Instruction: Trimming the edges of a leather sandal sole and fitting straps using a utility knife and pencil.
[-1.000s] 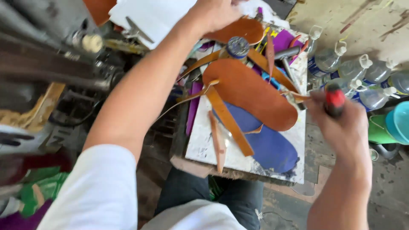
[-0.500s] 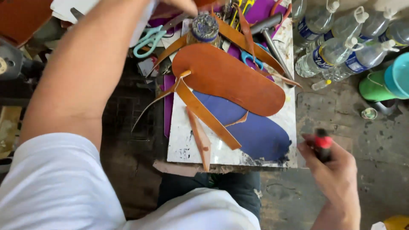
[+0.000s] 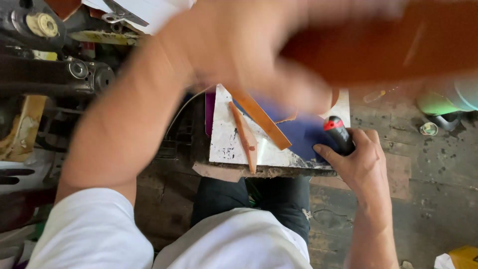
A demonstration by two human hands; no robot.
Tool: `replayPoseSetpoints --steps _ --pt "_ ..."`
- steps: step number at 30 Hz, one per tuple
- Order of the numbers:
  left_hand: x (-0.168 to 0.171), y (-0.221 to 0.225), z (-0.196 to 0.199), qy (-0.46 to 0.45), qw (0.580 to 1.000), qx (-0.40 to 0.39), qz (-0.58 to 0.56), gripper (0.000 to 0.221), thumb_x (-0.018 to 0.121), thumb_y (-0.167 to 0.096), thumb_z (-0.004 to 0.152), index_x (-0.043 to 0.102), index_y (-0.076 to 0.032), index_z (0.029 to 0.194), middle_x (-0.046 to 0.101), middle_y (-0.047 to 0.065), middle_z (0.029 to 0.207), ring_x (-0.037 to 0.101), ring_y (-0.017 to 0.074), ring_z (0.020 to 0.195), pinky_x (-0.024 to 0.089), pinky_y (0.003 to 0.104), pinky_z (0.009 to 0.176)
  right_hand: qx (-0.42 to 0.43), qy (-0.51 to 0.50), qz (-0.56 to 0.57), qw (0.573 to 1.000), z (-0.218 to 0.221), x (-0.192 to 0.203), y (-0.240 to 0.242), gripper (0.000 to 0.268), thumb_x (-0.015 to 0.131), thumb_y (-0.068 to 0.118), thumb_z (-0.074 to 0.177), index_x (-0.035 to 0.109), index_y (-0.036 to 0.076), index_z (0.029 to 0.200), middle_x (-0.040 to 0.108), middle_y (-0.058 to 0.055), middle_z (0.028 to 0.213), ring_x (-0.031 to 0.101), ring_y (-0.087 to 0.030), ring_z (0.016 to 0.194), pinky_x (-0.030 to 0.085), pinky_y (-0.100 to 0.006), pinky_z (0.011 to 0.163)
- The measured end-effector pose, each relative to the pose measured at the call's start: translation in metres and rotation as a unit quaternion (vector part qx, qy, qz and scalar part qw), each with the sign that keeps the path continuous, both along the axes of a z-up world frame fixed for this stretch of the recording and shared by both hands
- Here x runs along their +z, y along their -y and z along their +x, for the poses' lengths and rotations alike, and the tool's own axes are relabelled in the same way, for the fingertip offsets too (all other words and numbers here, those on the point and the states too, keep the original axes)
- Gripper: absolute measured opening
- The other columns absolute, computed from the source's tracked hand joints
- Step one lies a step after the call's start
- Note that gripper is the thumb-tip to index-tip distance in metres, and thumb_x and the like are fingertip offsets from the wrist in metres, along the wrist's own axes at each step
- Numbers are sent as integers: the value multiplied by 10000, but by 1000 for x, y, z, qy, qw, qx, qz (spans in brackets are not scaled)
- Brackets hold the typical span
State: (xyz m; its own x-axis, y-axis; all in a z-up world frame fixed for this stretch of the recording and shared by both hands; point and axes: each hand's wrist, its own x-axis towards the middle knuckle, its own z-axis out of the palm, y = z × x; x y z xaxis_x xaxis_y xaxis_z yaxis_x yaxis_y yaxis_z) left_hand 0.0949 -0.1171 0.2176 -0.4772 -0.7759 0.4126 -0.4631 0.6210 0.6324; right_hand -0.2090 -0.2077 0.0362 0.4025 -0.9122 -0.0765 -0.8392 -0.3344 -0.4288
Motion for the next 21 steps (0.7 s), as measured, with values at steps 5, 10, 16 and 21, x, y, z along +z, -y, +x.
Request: replayPoseSetpoints --steps 5,10,16,21 --pt "-116 -26 -53 202 976 83 20 870 801 -579 726 524 -136 1421 554 163 1233 565 338 1016 469 500 889 22 75 45 996 -10 -7 13 514 647 195 821 619 93 1324 623 -129 1252 578 -287 1176 453 -428 987" --pt "-152 -52 -57 240 959 148 34 855 860 -500 643 556 -133 1354 539 126 1187 494 337 1053 424 507 939 32 -22 22 999 1 -5 22 627 827 429 649 646 6 1074 658 -222 1046 618 -416 1001 466 -490 835" --pt "-162 -60 -46 250 958 140 19 838 843 -545 670 584 -158 1367 531 139 1283 489 341 1135 403 517 936 13 -25 58 998 9 4 7 636 862 513 681 668 34 1050 617 -135 1116 616 -312 1041 470 -405 882" --pt "-170 -62 -44 269 954 133 -14 906 855 -548 611 590 -179 1395 527 170 1362 491 341 1140 413 530 913 37 -45 36 998 22 9 1 918 893 599 578 631 100 1303 580 -150 1194 650 -384 1050 509 -499 883"
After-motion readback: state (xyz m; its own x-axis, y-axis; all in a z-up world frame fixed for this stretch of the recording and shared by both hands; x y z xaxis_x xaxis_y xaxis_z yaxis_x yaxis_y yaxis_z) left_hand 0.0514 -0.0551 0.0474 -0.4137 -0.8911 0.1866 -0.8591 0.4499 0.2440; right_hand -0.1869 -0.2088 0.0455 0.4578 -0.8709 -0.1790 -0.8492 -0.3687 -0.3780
